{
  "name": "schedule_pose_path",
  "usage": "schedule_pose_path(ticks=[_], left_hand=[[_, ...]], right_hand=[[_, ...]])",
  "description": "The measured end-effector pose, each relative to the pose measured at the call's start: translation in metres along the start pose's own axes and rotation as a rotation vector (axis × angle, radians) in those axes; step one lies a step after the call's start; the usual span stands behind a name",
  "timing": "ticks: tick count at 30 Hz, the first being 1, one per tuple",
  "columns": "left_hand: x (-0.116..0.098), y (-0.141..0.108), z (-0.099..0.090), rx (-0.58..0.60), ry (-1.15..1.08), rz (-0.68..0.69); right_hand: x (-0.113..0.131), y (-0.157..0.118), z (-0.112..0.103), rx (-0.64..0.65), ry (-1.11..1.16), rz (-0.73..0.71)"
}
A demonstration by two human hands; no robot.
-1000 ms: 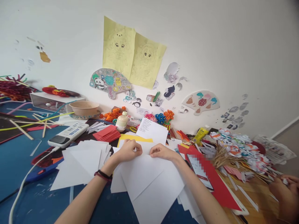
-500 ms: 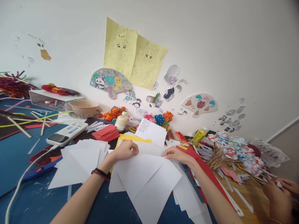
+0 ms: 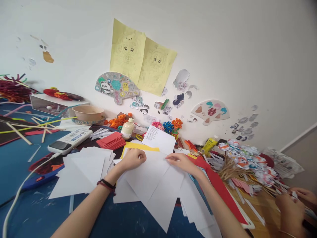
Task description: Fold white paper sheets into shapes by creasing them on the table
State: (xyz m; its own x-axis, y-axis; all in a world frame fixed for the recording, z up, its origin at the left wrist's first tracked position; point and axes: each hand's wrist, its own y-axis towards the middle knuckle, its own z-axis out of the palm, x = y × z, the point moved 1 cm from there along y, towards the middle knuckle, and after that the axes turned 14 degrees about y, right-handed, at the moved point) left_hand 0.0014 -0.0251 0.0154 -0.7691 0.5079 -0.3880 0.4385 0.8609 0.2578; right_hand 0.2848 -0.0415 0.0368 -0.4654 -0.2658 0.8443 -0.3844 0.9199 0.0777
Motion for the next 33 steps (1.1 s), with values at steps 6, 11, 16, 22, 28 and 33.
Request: schedule_pose_path(ticks=[6, 11, 16, 22, 28, 33], left_hand=[[-0.011, -0.002, 0.004, -0.008, 0.017, -0.011], [-0.008, 0.001, 0.014, -0.022, 0.065, -0.041], [-0.004, 0.002, 0.026, 0.021, 0.083, -0.012], [-0.004, 0.004, 0.028, 0.048, 0.080, 0.000], [-0.004, 0.003, 0.014, 0.107, 0.045, 0.044], [-0.001, -0.003, -0.006, 0.178, 0.018, 0.089]], right_hand=[[0.021, 0.039, 0.062, 0.074, -0.050, -0.110], [0.012, 0.063, 0.074, 0.027, -0.065, -0.158], [0.004, 0.068, 0.080, 0.031, -0.061, -0.182], [-0.005, 0.068, 0.082, 0.034, -0.031, -0.186], [-0.010, 0.066, 0.074, -0.013, 0.033, -0.185], [-0.018, 0.062, 0.064, -0.062, 0.091, -0.173]])
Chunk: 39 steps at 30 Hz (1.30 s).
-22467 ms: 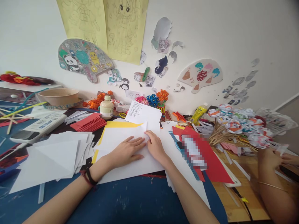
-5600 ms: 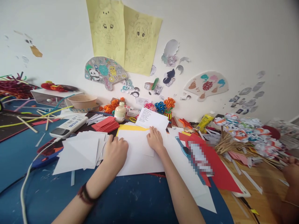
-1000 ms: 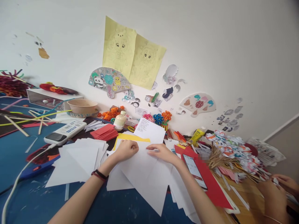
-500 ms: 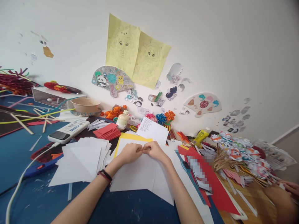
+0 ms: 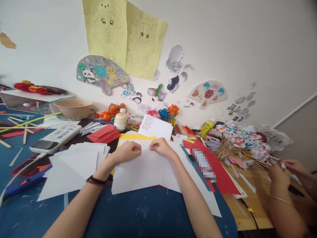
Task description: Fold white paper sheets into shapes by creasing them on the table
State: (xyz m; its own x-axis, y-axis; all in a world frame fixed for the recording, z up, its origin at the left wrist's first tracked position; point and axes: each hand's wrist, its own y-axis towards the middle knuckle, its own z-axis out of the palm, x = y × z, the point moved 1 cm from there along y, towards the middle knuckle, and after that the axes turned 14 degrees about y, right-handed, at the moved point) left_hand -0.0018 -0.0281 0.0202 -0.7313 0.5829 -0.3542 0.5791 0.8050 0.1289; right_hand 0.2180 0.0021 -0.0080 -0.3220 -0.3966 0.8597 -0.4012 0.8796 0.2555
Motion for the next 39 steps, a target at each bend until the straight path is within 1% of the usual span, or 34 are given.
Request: schedule_pose_path(ticks=[7, 13, 17, 19, 21, 23, 25, 26, 28, 30, 31, 33, 34, 36, 39], left_hand=[[0.004, -0.016, -0.023, 0.043, 0.010, 0.007], [0.013, -0.042, -0.044, 0.085, -0.022, -0.047], [0.020, -0.061, -0.060, 0.022, 0.051, -0.094], [0.022, -0.066, -0.067, -0.051, 0.092, -0.153], [0.017, -0.067, -0.069, -0.140, 0.112, -0.221], [0.002, -0.062, -0.062, -0.196, 0.129, -0.244], [-0.024, -0.054, -0.043, -0.198, 0.215, -0.172], [-0.038, -0.050, -0.030, -0.224, 0.287, -0.128], [-0.068, -0.044, 0.000, -0.215, 0.425, -0.038], [-0.091, -0.041, 0.030, -0.194, 0.509, -0.015], [-0.099, -0.041, 0.042, -0.187, 0.537, -0.013], [-0.108, -0.042, 0.060, -0.135, 0.566, -0.015], [-0.109, -0.042, 0.065, -0.118, 0.578, -0.022], [-0.108, -0.042, 0.068, -0.095, 0.607, -0.028], [-0.104, -0.039, 0.064, -0.076, 0.670, -0.003]], right_hand=[[-0.011, -0.008, -0.015, -0.049, 0.022, -0.022], [-0.017, -0.009, -0.021, -0.085, 0.032, -0.030], [-0.023, -0.010, -0.026, -0.110, 0.046, -0.020], [-0.025, -0.011, -0.029, -0.125, 0.052, -0.011], [-0.026, -0.012, -0.030, -0.129, 0.062, -0.005], [-0.023, -0.012, -0.026, -0.121, 0.075, -0.006], [-0.019, -0.010, -0.016, -0.112, 0.091, -0.013], [-0.016, -0.010, -0.010, -0.106, 0.101, -0.019], [-0.011, -0.009, 0.001, -0.090, 0.123, -0.029], [-0.008, -0.008, 0.009, -0.072, 0.143, -0.038], [-0.008, -0.008, 0.010, -0.069, 0.151, -0.040], [-0.009, -0.008, 0.008, -0.092, 0.163, -0.035], [-0.010, -0.009, 0.005, -0.116, 0.169, -0.029], [-0.013, -0.010, -0.004, -0.180, 0.178, -0.012], [-0.018, -0.014, -0.020, -0.273, 0.191, 0.015]])
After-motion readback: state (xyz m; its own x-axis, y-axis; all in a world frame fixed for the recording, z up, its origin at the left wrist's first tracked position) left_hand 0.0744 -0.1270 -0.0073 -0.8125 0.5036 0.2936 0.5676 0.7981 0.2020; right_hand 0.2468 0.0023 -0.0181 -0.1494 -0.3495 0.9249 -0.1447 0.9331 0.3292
